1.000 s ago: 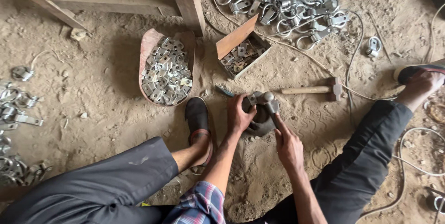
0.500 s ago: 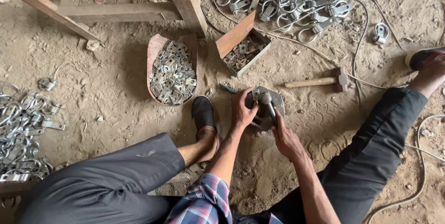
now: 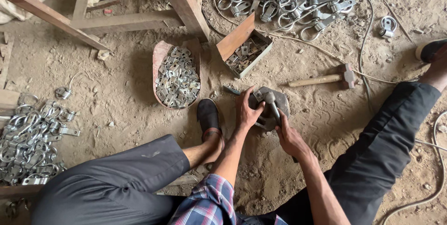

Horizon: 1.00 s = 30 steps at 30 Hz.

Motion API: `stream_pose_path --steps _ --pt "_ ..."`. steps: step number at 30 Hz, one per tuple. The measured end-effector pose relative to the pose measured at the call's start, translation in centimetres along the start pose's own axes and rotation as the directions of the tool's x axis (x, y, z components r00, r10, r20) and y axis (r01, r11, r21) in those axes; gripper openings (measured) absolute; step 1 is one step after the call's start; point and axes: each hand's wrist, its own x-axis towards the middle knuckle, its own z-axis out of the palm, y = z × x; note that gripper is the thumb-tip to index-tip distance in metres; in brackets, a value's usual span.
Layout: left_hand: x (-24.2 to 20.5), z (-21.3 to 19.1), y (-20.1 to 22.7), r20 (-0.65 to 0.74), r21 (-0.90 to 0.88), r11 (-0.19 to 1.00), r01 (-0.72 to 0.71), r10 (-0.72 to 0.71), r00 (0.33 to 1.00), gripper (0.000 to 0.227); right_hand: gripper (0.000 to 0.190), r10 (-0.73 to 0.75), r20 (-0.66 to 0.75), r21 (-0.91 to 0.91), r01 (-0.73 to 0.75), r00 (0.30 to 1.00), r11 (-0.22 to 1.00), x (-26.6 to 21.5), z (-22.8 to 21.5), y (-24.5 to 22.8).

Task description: The person sits on the ground and repeatedly hammers small metal parts placed on a metal anvil. They pick up individual parts from a nearby container, position them on the anvil, and strike them with a hammer to shape or flatten them.

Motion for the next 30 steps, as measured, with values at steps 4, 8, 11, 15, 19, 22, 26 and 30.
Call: stream_pose_path --steps 4,8,11,15,19,22,26,30 --pt "-0.2 0.1 -0.4 0.000 0.077 0.997 -0.024 0.024 1.000 0.055 0.061 -0.014 -0.005 -0.007 0.014 1.000 1.000 -0.1 0.0 -0.3" --pt "-0.2 0.3 -0.7 -0.015 0.055 0.998 0.019 -0.018 1.000 0.054 0.061 0.006 -0.004 0.016 -0.006 1.000 1.000 -0.3 -0.1 -0.4" --pt "-0.3 0.5 -1.4 -0.024 0.033 0.999 0.029 -0.028 0.999 0.060 0.061 -0.063 -0.045 0.018 0.064 0.997 0.998 -0.3 -0.1 -0.3" --pt "-0.5 2.1 -3.5 -0.024 -0.003 0.996 0.090 -0.090 0.996 0.054 0.061 -0.063 -0.038 0.013 0.063 0.997 0.998 -0.8 0.1 0.1" --pt "-0.6 0.6 -2.7 -0.051 0.008 0.998 0.057 -0.056 0.997 0.049 0.063 -0.126 -0.068 0.056 0.130 0.990 0.990 -0.1 -0.3 -0.6" --pt "-0.6 0.8 -1.4 -0.044 0.047 0.998 0.045 -0.043 0.998 0.048 0.062 -0.107 -0.068 0.030 0.109 0.992 0.994 -0.3 -0.2 -0.3" --pt "-0.3 0.5 -0.8 -0.034 0.049 0.998 0.040 -0.038 0.999 0.050 0.059 -0.103 -0.047 0.060 0.106 0.994 0.993 -0.3 0.0 -0.5" --pt "-0.3 0.4 -0.8 -0.049 0.123 0.992 -0.006 0.012 0.999 0.054 0.060 -0.034 -0.030 0.038 0.036 0.999 0.999 -0.4 -0.3 -0.7"
